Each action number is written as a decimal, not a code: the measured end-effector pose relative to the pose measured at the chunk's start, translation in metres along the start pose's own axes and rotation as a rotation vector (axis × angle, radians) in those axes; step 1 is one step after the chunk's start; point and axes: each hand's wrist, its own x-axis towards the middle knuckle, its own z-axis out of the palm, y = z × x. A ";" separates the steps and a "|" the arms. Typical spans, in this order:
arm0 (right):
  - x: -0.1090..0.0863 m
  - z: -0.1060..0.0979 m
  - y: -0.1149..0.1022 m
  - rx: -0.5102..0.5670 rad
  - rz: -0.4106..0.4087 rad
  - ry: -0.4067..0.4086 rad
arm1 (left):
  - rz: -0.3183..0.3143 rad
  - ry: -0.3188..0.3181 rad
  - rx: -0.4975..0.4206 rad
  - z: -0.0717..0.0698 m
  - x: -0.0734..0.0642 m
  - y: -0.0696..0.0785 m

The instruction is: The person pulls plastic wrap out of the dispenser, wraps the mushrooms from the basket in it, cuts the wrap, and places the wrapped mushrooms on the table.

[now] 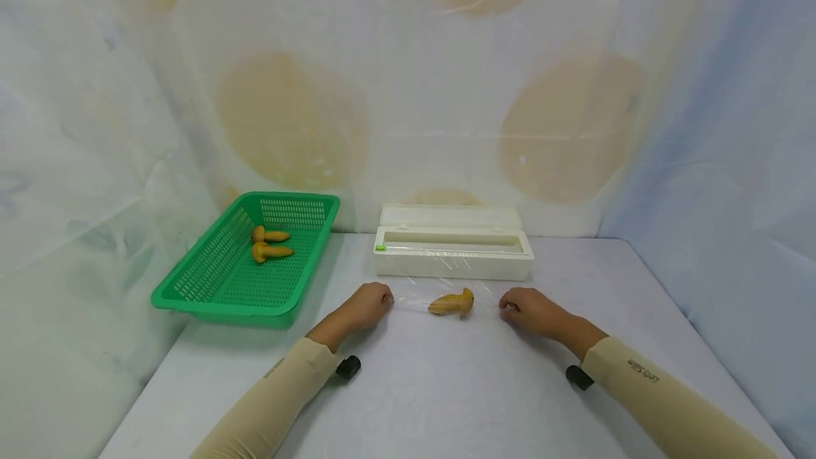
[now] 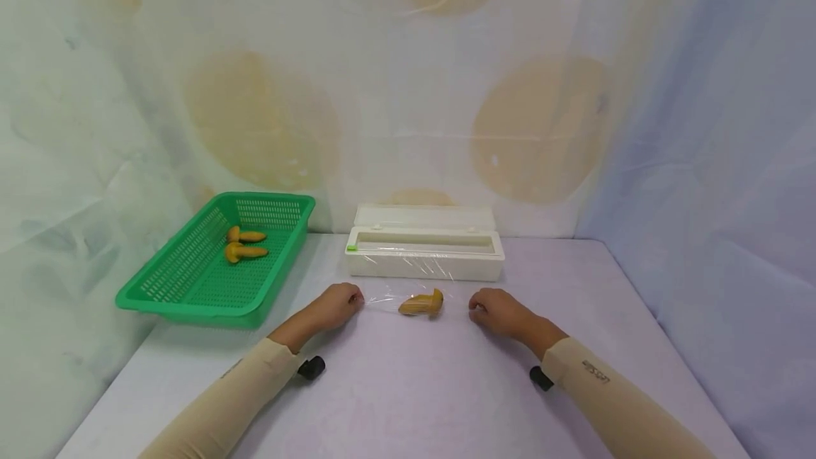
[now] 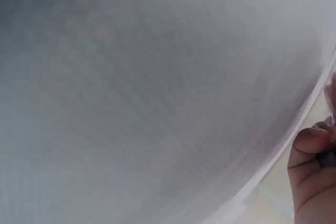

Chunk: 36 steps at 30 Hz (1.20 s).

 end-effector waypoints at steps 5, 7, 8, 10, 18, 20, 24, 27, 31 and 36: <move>0.001 -0.003 0.006 0.016 -0.078 0.066 | -0.055 0.059 -0.059 -0.002 -0.002 -0.002; 0.001 -0.004 0.007 0.020 -0.093 0.090 | -0.073 0.062 -0.087 -0.002 -0.002 -0.003; 0.001 -0.004 0.007 0.026 -0.093 0.103 | -0.088 0.060 -0.105 -0.003 -0.003 -0.003; 0.003 -0.005 0.008 0.051 -0.078 0.131 | -0.117 0.053 -0.139 -0.004 -0.002 -0.003; 0.011 -0.004 0.001 0.102 -0.028 0.224 | -0.220 0.073 -0.250 -0.006 0.004 -0.002; 0.014 -0.003 -0.002 0.111 0.028 0.235 | -0.228 0.088 -0.273 -0.005 0.007 -0.003; 0.022 0.000 -0.005 0.120 0.156 0.259 | -0.275 0.112 -0.398 -0.003 0.013 -0.005; 0.028 0.001 -0.007 0.048 0.189 0.315 | -0.332 0.137 -0.513 -0.001 0.019 -0.004; 0.034 -0.001 -0.011 -0.037 0.210 0.381 | -0.403 0.191 -0.657 0.002 0.028 -0.002; 0.036 -0.006 -0.016 -0.063 0.282 0.335 | -0.457 0.225 -0.783 0.005 0.037 0.002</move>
